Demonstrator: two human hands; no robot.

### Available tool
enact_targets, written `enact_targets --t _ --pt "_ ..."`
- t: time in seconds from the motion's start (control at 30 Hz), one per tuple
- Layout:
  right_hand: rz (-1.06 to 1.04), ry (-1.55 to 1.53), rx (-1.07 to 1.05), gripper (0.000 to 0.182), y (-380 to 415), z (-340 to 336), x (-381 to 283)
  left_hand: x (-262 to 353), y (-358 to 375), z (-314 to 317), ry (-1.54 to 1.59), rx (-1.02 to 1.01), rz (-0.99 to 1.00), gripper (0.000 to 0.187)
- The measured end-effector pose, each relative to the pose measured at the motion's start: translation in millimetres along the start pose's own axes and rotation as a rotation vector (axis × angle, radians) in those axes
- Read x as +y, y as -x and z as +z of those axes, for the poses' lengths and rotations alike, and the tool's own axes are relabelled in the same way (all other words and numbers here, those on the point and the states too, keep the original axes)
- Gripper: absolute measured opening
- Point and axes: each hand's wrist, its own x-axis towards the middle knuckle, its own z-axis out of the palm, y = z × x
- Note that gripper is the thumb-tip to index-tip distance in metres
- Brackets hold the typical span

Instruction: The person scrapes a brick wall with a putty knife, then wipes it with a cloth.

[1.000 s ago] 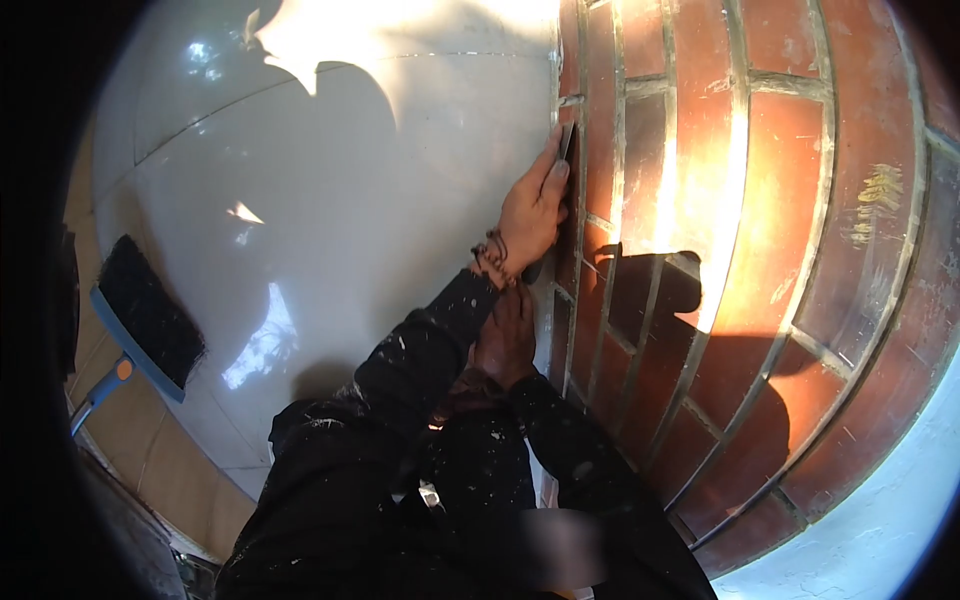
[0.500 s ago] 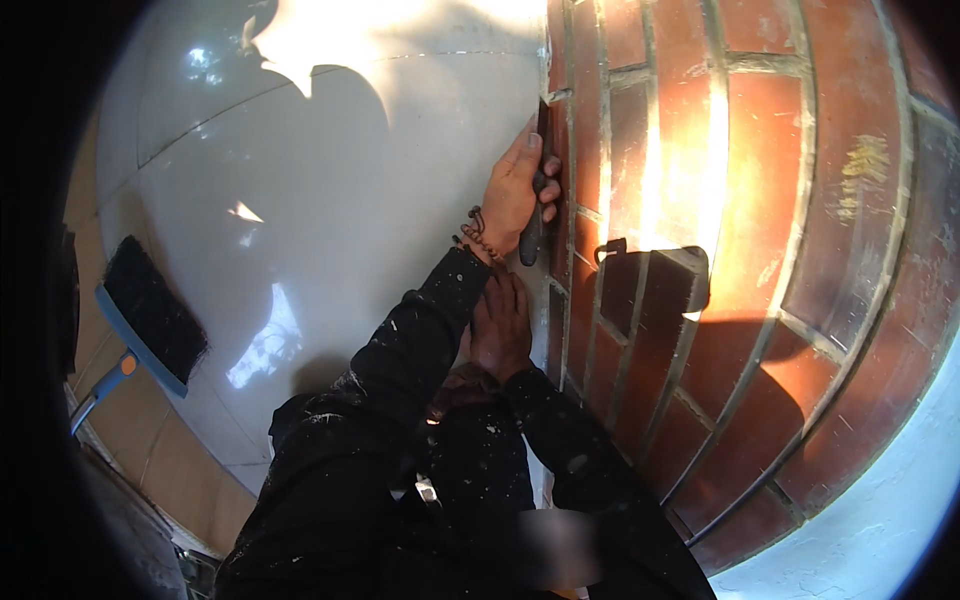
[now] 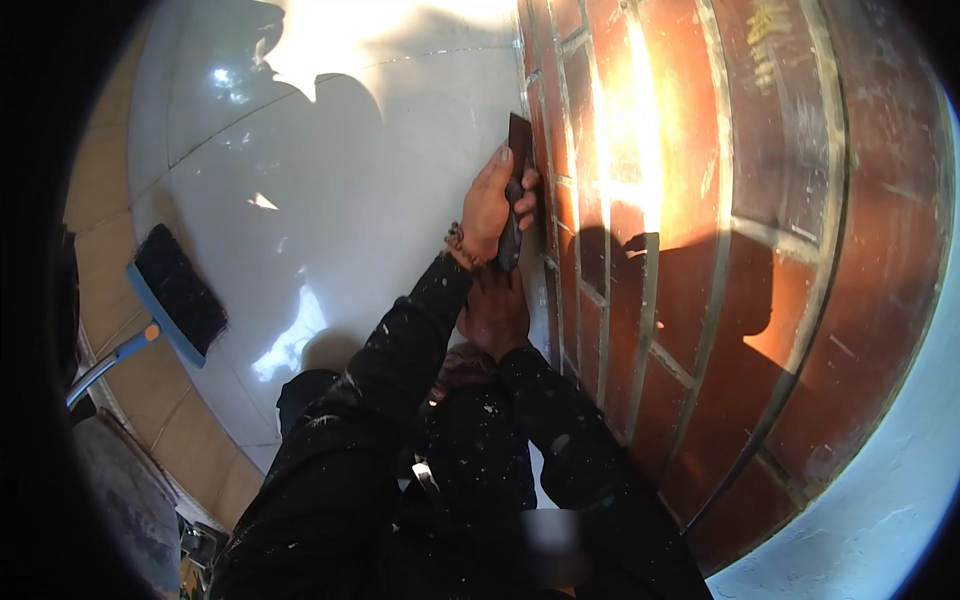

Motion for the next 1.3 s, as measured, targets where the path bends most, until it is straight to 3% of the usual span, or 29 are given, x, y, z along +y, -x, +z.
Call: enact_targets --t 0.07,0.2,0.6,0.7,0.8,0.9,1.0,1.07,1.2,1.3 --pt "-0.130 0.287 0.232 0.054 -1 5 3 -2 2 2 -0.009 0.015 0.007 0.055" --pt "-0.101 0.125 0.142 0.055 -4 6 3 0 5 2 -0.049 -0.011 0.031 0.055" --pt "-0.121 0.297 0.236 0.058 -7 6 6 -3 3 5 -0.084 -0.021 0.070 0.055" --pt "-0.136 0.103 0.201 0.054 -2 5 2 0 -7 3 -0.087 -0.027 0.060 0.056" --pt "-0.115 0.320 0.191 0.058 -4 -4 -1 -4 4 6 -0.095 -0.007 0.055 0.057" --pt "-0.179 0.092 0.255 0.065 -6 -5 -3 3 5 6 -0.122 -0.001 0.010 0.056" --pt "-0.018 0.145 0.073 0.070 -3 3 -2 0 28 12 -0.132 0.018 -0.048 0.056" --pt "-0.098 -0.175 0.260 0.066 -6 -1 -3 6 33 19 -0.158 0.028 -0.065 0.056" --pt "-0.077 0.046 0.014 0.065 4 -5 1 3 28 15 -0.149 0.032 -0.089 0.055" --pt "-0.163 -0.144 0.201 0.063 -4 -6 -1 -4 41 19 -0.206 0.054 -0.092 0.054"
